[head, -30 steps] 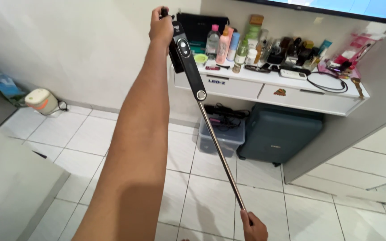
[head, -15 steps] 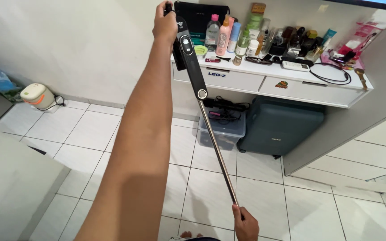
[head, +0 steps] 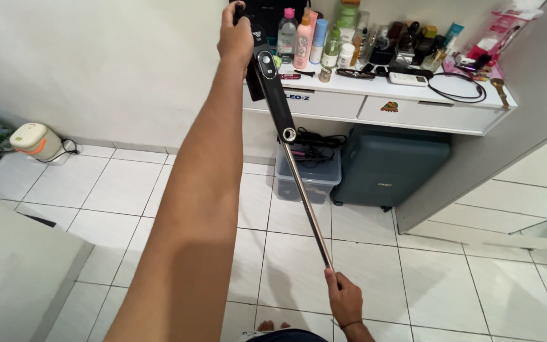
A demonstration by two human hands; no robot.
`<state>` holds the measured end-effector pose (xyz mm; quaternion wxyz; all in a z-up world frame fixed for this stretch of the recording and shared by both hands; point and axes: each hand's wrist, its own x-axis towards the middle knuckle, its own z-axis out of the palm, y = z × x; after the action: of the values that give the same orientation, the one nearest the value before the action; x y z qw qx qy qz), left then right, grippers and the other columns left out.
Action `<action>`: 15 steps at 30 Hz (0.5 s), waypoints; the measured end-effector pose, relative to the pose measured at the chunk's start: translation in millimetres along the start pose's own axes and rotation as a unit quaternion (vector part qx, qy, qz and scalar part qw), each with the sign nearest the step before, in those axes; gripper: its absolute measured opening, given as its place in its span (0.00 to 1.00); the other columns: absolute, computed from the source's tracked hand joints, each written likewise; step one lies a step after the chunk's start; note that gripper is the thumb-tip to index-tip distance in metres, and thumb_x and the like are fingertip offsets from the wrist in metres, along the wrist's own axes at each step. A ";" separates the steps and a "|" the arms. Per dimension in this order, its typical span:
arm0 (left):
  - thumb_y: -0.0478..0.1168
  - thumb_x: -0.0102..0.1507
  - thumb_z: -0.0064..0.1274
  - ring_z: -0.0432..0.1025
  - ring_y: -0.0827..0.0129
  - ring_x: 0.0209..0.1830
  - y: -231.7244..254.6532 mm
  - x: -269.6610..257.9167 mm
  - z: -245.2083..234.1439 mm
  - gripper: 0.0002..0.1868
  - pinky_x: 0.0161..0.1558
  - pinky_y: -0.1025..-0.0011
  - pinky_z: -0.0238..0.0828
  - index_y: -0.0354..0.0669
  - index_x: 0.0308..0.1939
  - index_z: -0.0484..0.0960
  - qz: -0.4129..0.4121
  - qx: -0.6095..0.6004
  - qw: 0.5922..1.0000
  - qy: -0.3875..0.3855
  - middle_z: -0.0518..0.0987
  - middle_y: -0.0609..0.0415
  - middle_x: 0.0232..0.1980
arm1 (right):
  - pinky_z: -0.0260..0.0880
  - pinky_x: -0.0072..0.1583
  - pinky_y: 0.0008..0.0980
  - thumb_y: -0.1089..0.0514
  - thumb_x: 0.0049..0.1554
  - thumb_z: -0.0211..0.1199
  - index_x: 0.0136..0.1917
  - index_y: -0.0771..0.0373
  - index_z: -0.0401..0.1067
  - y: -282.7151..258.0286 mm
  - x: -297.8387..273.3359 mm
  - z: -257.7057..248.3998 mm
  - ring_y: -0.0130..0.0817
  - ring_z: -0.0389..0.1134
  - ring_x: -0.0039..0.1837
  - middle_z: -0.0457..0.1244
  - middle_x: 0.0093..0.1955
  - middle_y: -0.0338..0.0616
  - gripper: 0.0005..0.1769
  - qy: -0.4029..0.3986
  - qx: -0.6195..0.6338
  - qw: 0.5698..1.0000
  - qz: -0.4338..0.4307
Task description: Collapsing a tripod, putting it into a drawer, and lighting decorative candles on a vanity.
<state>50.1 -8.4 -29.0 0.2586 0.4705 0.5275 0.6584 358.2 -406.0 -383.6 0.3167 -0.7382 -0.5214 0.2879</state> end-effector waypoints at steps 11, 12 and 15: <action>0.46 0.66 0.46 0.76 0.58 0.61 -100.4 -32.7 78.4 0.20 0.61 0.63 0.70 0.62 0.63 0.74 0.043 0.067 0.997 0.004 0.82 0.54 0.61 | 0.60 0.37 0.43 0.32 0.60 0.55 0.33 0.65 0.73 -36.4 29.0 6.4 0.40 0.57 0.29 0.60 0.25 0.49 0.34 0.022 0.032 0.999 -0.033; 0.47 0.67 0.46 0.77 0.55 0.61 -114.9 -44.2 93.5 0.19 0.62 0.61 0.71 0.62 0.63 0.74 0.041 0.109 0.993 -0.010 0.83 0.53 0.60 | 0.61 0.36 0.41 0.32 0.62 0.55 0.33 0.67 0.72 -40.9 37.3 11.1 0.39 0.56 0.29 0.60 0.25 0.47 0.36 0.040 0.037 0.996 -0.075; 0.49 0.65 0.48 0.74 0.47 0.59 -124.3 -84.4 117.5 0.23 0.61 0.56 0.69 0.61 0.66 0.71 0.038 0.158 0.987 -0.018 0.82 0.50 0.59 | 0.64 0.33 0.37 0.32 0.61 0.56 0.33 0.67 0.73 -103.3 34.0 -6.1 0.32 0.62 0.26 0.60 0.24 0.45 0.35 -0.047 0.126 0.989 0.067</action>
<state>171.3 12.5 -174.7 0.1651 0.5367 0.6017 0.5680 312.0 -348.2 -303.7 0.3625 -0.7108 -0.4449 0.4067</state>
